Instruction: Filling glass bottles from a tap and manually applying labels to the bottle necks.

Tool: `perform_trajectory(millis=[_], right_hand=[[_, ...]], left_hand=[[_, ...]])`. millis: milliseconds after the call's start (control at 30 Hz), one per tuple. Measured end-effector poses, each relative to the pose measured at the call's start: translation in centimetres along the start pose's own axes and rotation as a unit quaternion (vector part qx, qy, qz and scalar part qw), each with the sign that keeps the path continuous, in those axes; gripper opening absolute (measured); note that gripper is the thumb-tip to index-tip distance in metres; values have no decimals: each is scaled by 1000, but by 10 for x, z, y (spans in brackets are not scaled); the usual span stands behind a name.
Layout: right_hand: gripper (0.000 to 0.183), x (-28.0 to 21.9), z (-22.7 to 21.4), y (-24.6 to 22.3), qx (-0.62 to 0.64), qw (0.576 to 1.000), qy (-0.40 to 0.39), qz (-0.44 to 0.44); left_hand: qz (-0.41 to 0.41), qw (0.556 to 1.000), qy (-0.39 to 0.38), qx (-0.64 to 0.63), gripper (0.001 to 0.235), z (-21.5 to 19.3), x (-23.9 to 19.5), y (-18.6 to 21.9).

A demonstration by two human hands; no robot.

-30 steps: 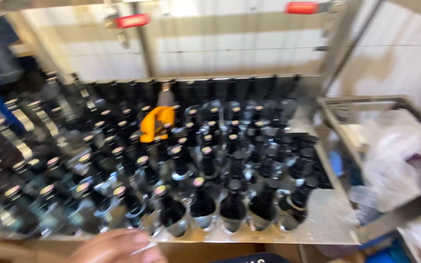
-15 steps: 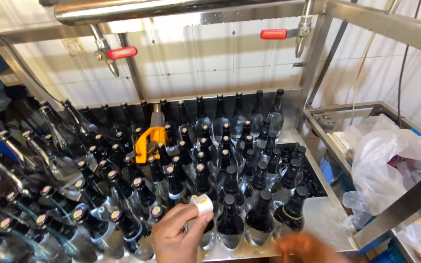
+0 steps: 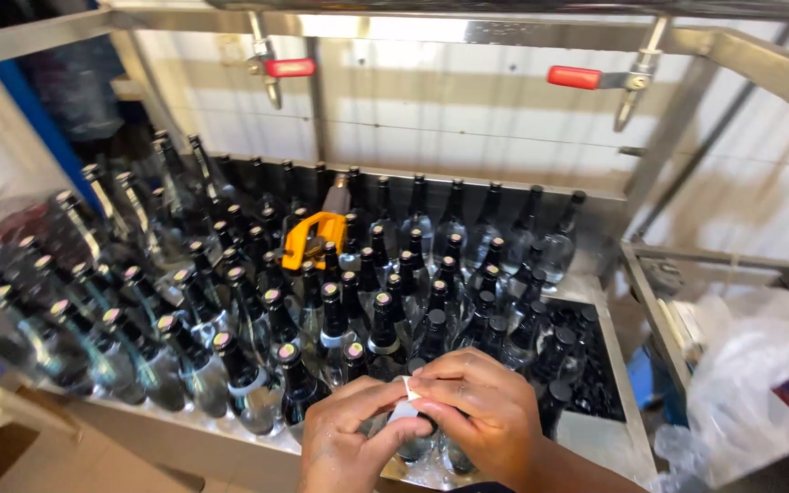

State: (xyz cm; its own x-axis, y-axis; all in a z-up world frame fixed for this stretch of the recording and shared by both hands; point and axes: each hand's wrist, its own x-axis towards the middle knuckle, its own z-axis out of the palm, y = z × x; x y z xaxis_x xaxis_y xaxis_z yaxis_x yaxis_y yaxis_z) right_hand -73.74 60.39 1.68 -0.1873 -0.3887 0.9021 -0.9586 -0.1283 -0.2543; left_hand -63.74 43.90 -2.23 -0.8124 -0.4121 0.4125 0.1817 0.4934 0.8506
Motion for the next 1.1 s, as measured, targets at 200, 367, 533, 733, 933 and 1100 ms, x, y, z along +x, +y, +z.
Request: perform_trajectory(millis=[200,367,533,733,933,1100], right_hand=[[17,-15,-10,41,138,976,-125,114],[18,-37,3,80,154,949,-140,236],[15,-67,20,112,40,977,-97,187],[38,-101,34,127,-113,969,-197,100],[35,-102,36,125,-132,962,-213,109],[27,-100,32,122,-122,971,-206,-7]], left_hand=[[27,999,38,-10,13,10,-6,-2],[-14,999,4,-34,27,11,-9,-27],[-183,979,37,-82,26,-13,-2,-47],[-340,869,113,-341,39,-17,6,-57],[-366,849,87,-372,47,-19,12,-51],[-372,841,81,-385,49,-21,16,-55]])
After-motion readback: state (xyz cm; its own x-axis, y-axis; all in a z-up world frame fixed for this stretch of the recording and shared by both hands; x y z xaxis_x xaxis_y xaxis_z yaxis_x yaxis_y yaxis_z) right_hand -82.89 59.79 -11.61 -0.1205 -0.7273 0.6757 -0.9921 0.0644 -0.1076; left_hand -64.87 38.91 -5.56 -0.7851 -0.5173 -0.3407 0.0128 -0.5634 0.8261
